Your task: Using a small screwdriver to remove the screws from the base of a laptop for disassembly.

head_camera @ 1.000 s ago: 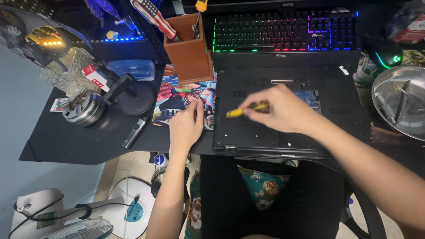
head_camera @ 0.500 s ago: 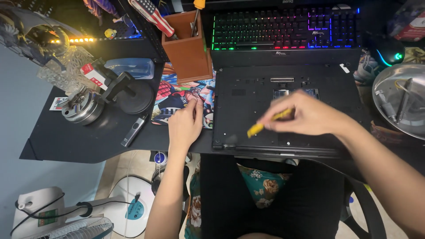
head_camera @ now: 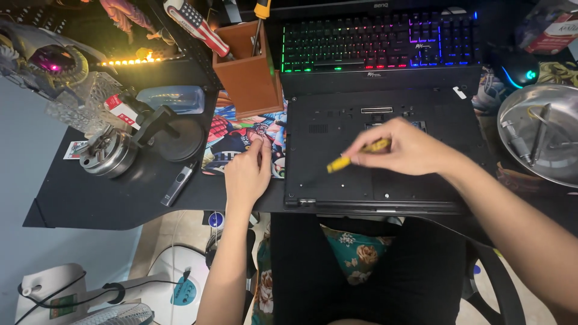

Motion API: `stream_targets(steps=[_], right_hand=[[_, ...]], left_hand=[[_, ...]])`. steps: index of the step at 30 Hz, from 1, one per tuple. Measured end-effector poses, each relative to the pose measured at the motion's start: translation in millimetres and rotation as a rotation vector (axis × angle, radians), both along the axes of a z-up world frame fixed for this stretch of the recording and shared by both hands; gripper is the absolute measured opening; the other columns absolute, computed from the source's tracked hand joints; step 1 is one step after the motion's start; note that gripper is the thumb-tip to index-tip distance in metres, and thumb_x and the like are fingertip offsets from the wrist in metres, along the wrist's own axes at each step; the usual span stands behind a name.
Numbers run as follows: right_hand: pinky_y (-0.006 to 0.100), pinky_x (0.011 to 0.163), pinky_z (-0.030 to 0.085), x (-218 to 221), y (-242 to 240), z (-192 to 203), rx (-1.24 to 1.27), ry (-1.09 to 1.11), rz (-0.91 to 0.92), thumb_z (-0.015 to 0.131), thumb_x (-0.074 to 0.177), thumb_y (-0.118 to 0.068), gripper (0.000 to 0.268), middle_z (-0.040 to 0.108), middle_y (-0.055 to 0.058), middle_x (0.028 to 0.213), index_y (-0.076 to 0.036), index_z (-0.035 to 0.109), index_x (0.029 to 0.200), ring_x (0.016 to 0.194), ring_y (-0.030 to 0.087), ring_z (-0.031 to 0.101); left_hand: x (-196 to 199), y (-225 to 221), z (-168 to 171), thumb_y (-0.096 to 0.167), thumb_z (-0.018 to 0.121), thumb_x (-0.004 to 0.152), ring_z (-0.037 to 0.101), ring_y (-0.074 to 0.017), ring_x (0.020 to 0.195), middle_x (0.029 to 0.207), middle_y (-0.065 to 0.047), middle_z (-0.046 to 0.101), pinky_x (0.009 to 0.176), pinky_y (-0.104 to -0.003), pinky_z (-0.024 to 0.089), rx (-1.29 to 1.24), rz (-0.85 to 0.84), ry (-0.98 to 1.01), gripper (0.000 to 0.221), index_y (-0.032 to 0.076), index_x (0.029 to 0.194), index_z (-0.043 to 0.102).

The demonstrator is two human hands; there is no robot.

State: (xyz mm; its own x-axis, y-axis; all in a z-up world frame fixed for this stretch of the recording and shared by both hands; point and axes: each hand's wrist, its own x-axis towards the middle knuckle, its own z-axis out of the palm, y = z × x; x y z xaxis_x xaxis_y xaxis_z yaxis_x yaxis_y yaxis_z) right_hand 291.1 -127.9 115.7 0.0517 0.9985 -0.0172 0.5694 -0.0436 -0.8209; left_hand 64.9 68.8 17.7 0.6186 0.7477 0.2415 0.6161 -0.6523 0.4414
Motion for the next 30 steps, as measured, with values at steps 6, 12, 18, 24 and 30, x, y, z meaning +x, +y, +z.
stream_targets(steps=[6,12,18,24,30], right_hand=[[0.04,0.075,0.058,10,9,-6,0.025,-0.017,-0.067,0.073,0.085,-0.01,0.015,0.08,0.013,0.079,-0.012,0.083,0.096,0.073,0.023,0.071],[0.033,0.069,0.054,14,17,-5,0.014,-0.004,-0.132,0.074,0.087,-0.012,0.014,0.076,0.009,0.07,-0.011,0.083,0.097,0.065,0.017,0.064],[0.032,0.065,0.051,21,26,-3,0.024,-0.028,-0.21,0.073,0.088,-0.012,0.014,0.073,0.009,0.067,-0.011,0.082,0.099,0.061,0.016,0.06],[0.028,0.061,0.044,32,40,-12,0.094,-0.054,-0.248,0.073,0.09,-0.013,0.013,0.068,0.01,0.059,-0.01,0.081,0.1,0.054,0.016,0.055],[0.028,0.061,0.043,40,54,-17,0.114,-0.055,-0.266,0.074,0.089,-0.014,0.012,0.068,0.008,0.06,-0.014,0.081,0.099,0.055,0.014,0.054]], left_hand=[[-2,1,-2,0.043,0.04,0.108,0.073,-0.0416,0.076,0.061,-0.013,0.066,0.074,-0.055,0.058,-0.003,0.008,0.009,0.039,0.015,0.09,0.061],[-2,0,0,0.043,0.041,0.108,0.072,-0.0426,0.078,0.06,-0.014,0.064,0.075,-0.055,0.057,-0.017,0.005,0.006,0.04,0.014,0.089,0.06],[-1,0,-2,0.043,0.042,0.107,0.073,-0.0404,0.077,0.059,-0.011,0.064,0.075,-0.054,0.058,-0.002,0.012,0.027,0.038,0.015,0.088,0.059],[3,8,1,0.038,0.044,0.106,0.071,-0.0449,0.076,0.06,-0.015,0.064,0.074,-0.055,0.055,-0.038,-0.033,-0.09,0.035,0.015,0.086,0.06],[30,26,17,0.037,0.043,0.109,0.072,-0.0389,0.07,0.058,-0.01,0.064,0.068,-0.048,0.057,0.136,-0.164,-0.278,0.038,0.016,0.083,0.06]])
